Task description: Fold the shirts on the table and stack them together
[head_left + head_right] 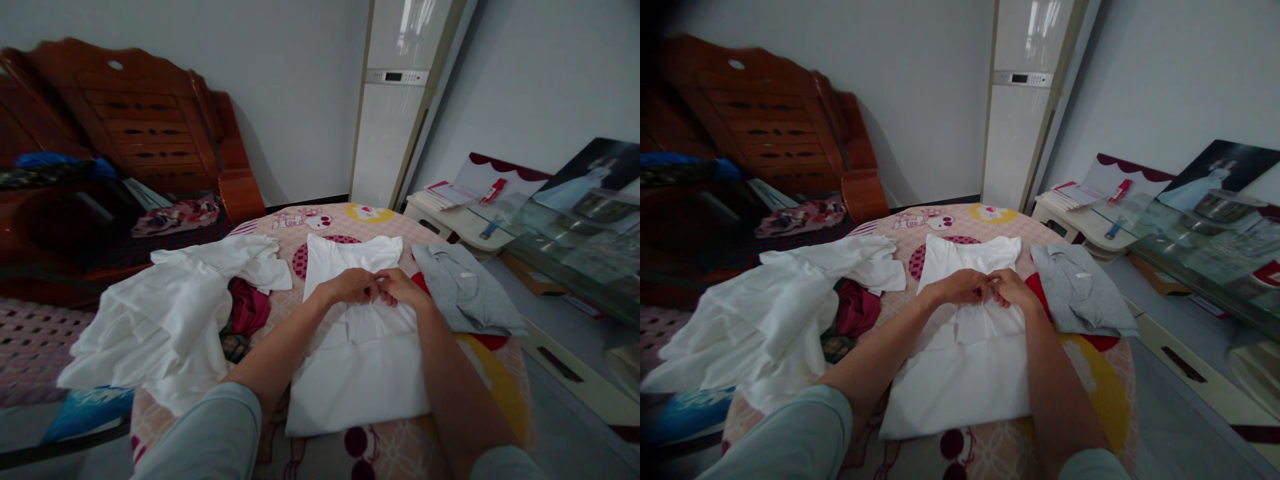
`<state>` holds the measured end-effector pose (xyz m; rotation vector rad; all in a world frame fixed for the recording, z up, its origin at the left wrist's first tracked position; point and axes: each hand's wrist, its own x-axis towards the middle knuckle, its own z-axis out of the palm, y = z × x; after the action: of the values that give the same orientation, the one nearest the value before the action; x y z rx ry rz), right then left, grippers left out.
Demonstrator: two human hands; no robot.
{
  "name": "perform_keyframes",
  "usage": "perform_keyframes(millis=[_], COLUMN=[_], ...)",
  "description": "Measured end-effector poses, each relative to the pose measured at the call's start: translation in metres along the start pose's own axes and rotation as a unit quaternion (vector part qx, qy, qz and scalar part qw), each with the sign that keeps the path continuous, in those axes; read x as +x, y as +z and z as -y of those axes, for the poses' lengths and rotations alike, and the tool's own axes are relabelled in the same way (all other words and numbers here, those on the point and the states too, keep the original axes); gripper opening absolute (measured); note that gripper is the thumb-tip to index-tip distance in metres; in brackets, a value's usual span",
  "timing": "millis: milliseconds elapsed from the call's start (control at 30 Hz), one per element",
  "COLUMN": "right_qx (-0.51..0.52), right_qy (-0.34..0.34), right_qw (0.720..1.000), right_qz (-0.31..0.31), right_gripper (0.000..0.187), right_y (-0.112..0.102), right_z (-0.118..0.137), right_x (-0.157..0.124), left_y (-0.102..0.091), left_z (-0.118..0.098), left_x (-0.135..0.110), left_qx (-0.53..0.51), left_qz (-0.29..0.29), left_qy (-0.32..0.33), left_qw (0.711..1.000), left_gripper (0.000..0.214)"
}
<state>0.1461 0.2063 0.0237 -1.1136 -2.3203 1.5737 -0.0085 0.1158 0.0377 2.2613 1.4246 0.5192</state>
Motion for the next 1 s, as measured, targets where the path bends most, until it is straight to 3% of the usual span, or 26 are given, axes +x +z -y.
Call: perform_keyframes(millis=[100,167,267,367,533,667,767,1000], right_qx=[-0.001,0.000,0.005,0.017,0.060,0.090,0.088,0.066], right_qy=[-0.009,-0.007,0.006,0.007,0.009,0.022,0.039,0.050], right_qw=[1.000,1.000,1.000,1.000,0.998,0.992,0.992,0.993], right_qz=[0.002,0.003,0.006,0.012,-0.029,-0.082,-0.086,-0.088], right_gripper=[0.023,0.024,0.029,0.029,0.026,0.028,0.026,0.029], right_y=[0.000,-0.001,-0.001,-0.002,-0.003,-0.001,0.000,0.000], right_z=[-0.001,-0.002,-0.003,-0.006,-0.008,-0.004,-0.001,0.000], right_x=[0.000,0.001,0.002,0.004,0.004,0.002,0.002,0.004], left_y=[-0.004,-0.005,-0.004,-0.002,0.000,0.005,0.005,-0.016], left_z=[0.004,0.011,0.026,0.041,0.050,0.055,0.062,0.075], left_x=[-0.001,0.000,0.000,-0.002,-0.005,-0.003,-0.002,0.015], left_qx=[-0.021,-0.027,0.003,0.006,-0.001,0.041,0.046,0.018], left_qz=[-0.013,-0.098,-0.275,-0.336,-0.363,-0.301,-0.283,-0.210], left_qy=[-0.010,-0.043,-0.148,-0.211,-0.244,-0.311,-0.301,-0.386], left_qw=[1.000,0.994,0.950,0.918,0.899,0.901,0.910,0.898], left_gripper=[0.014,0.013,0.017,0.021,0.025,0.037,0.036,0.034])
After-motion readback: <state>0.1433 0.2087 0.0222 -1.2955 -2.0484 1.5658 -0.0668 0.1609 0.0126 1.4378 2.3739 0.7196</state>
